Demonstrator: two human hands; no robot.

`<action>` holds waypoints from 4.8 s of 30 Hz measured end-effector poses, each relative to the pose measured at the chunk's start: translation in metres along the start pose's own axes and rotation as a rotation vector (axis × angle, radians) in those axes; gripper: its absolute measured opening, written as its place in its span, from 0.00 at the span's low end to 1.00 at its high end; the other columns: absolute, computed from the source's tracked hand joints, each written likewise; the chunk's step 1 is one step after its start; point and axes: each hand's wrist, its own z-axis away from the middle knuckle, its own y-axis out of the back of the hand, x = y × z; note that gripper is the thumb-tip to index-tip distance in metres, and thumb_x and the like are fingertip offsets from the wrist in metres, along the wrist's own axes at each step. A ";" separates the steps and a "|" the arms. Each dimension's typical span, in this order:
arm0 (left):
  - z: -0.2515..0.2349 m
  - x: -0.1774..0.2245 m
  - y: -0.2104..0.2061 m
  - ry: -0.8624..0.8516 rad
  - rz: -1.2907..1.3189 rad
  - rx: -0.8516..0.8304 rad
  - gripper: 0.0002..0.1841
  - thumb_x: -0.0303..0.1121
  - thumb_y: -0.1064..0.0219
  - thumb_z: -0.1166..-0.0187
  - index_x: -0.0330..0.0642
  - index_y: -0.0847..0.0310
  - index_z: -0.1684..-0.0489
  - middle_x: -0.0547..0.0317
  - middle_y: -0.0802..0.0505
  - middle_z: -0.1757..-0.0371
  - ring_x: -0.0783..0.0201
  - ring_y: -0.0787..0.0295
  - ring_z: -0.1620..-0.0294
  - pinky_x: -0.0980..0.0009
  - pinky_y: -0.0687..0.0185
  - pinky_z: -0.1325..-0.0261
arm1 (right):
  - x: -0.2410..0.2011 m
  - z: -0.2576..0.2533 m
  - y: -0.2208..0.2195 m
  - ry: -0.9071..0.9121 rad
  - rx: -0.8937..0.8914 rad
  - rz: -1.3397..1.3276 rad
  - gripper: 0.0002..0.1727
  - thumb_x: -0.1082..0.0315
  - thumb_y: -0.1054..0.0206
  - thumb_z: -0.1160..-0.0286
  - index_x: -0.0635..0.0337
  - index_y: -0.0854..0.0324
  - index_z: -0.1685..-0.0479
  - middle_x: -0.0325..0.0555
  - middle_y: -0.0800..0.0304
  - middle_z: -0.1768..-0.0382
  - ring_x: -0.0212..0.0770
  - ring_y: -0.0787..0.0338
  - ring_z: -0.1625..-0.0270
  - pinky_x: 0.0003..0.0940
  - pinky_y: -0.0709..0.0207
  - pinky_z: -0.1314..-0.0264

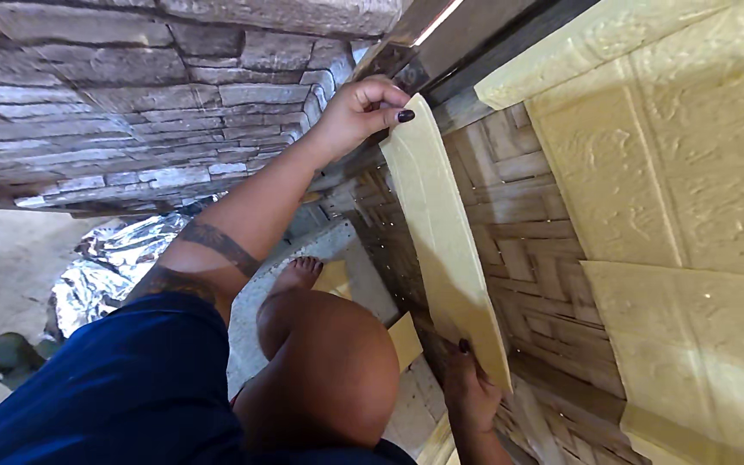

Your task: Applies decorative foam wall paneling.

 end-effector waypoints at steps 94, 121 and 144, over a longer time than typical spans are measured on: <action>-0.029 -0.001 -0.060 -0.140 -0.348 0.315 0.06 0.31 0.27 0.23 0.40 0.05 0.58 0.53 0.06 0.53 0.66 0.12 0.45 0.72 0.19 0.38 | -0.027 -0.020 0.005 -0.092 0.010 -0.152 0.07 0.57 0.33 0.17 0.39 0.09 0.52 0.35 0.02 0.55 0.35 0.03 0.55 0.35 0.08 0.49; -0.029 -0.014 -0.075 -0.143 -0.233 0.428 0.05 0.28 0.26 0.25 0.38 0.05 0.59 0.53 0.08 0.55 0.66 0.14 0.47 0.74 0.20 0.42 | -0.022 -0.019 0.009 -0.020 -0.010 -0.131 0.07 0.55 0.31 0.19 0.37 0.09 0.51 0.33 0.03 0.53 0.34 0.04 0.51 0.35 0.08 0.46; -0.030 -0.013 -0.076 -0.128 -0.196 0.420 0.05 0.27 0.26 0.25 0.37 0.05 0.58 0.53 0.08 0.55 0.66 0.14 0.48 0.75 0.19 0.44 | -0.022 -0.019 0.007 -0.057 -0.012 -0.140 0.08 0.56 0.31 0.19 0.39 0.09 0.50 0.35 0.03 0.52 0.35 0.03 0.50 0.36 0.08 0.45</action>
